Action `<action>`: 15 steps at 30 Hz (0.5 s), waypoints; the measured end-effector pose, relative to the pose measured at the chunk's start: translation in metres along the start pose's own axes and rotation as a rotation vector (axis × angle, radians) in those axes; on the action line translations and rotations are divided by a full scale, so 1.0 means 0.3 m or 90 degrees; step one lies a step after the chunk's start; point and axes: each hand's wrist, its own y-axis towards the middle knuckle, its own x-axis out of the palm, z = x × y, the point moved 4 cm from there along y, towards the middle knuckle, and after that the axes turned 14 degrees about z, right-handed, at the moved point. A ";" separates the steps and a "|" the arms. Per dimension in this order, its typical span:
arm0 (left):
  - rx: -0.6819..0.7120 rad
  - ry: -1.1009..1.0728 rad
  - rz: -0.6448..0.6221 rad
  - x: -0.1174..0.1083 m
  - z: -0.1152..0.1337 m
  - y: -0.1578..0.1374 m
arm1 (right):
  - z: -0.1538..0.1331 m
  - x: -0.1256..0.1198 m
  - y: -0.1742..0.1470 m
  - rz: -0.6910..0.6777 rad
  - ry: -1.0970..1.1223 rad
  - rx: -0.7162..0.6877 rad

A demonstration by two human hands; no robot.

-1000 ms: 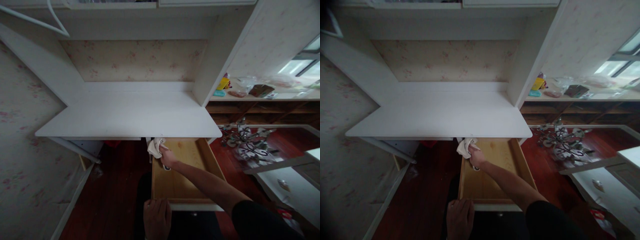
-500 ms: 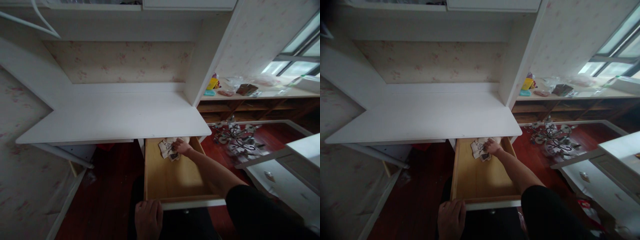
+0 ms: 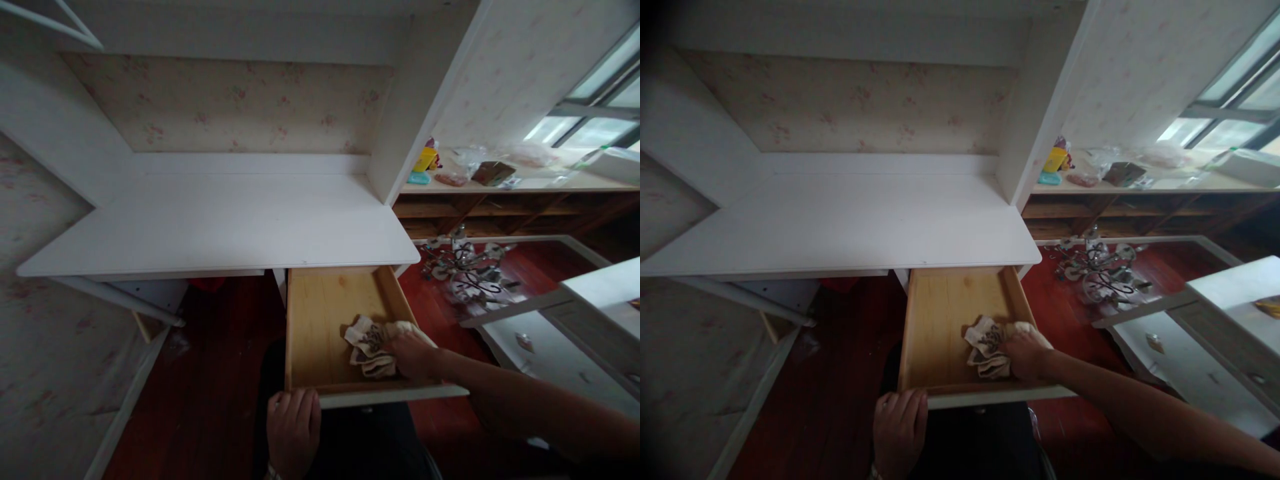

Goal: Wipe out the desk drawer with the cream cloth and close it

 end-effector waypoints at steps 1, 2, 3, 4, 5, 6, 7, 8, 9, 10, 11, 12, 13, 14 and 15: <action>-0.004 -0.001 0.004 0.001 -0.001 -0.002 | -0.028 -0.004 -0.015 -0.025 0.034 0.009; -0.006 -0.002 0.007 0.002 -0.001 -0.003 | -0.056 -0.010 -0.020 -0.047 0.069 0.014; -0.008 -0.001 0.009 0.003 -0.001 -0.004 | -0.087 -0.017 -0.014 -0.064 0.117 0.022; -0.008 0.001 0.013 0.004 -0.002 -0.006 | -0.122 -0.023 0.003 -0.072 0.174 0.033; -0.008 0.003 0.018 0.004 -0.003 -0.006 | -0.163 -0.027 0.030 -0.073 0.237 0.040; -0.008 0.007 0.021 0.005 -0.004 -0.008 | -0.211 -0.026 0.066 -0.071 0.302 0.050; -0.007 0.011 0.023 0.006 -0.006 -0.009 | -0.265 -0.019 0.108 -0.071 0.372 0.060; -0.004 0.016 0.024 0.007 -0.008 -0.012 | -0.323 -0.007 0.157 -0.063 0.435 0.079; 0.001 0.021 0.026 0.009 -0.011 -0.015 | -0.378 0.010 0.210 -0.050 0.489 0.115; 0.008 0.025 0.027 0.011 -0.013 -0.019 | -0.429 0.027 0.266 -0.023 0.544 0.157; 0.014 0.027 0.029 0.014 -0.016 -0.024 | -0.475 0.035 0.327 0.030 0.598 0.178; 0.015 0.027 0.031 0.018 -0.020 -0.029 | -0.507 0.037 0.389 0.100 0.622 0.192; 0.014 0.026 0.032 0.022 -0.024 -0.034 | -0.526 0.033 0.452 0.160 0.620 0.203; 0.010 0.024 0.035 0.027 -0.027 -0.039 | -0.531 0.025 0.516 0.195 0.611 0.216; 0.007 0.020 0.041 0.030 -0.028 -0.043 | -0.524 0.010 0.579 0.222 0.601 0.215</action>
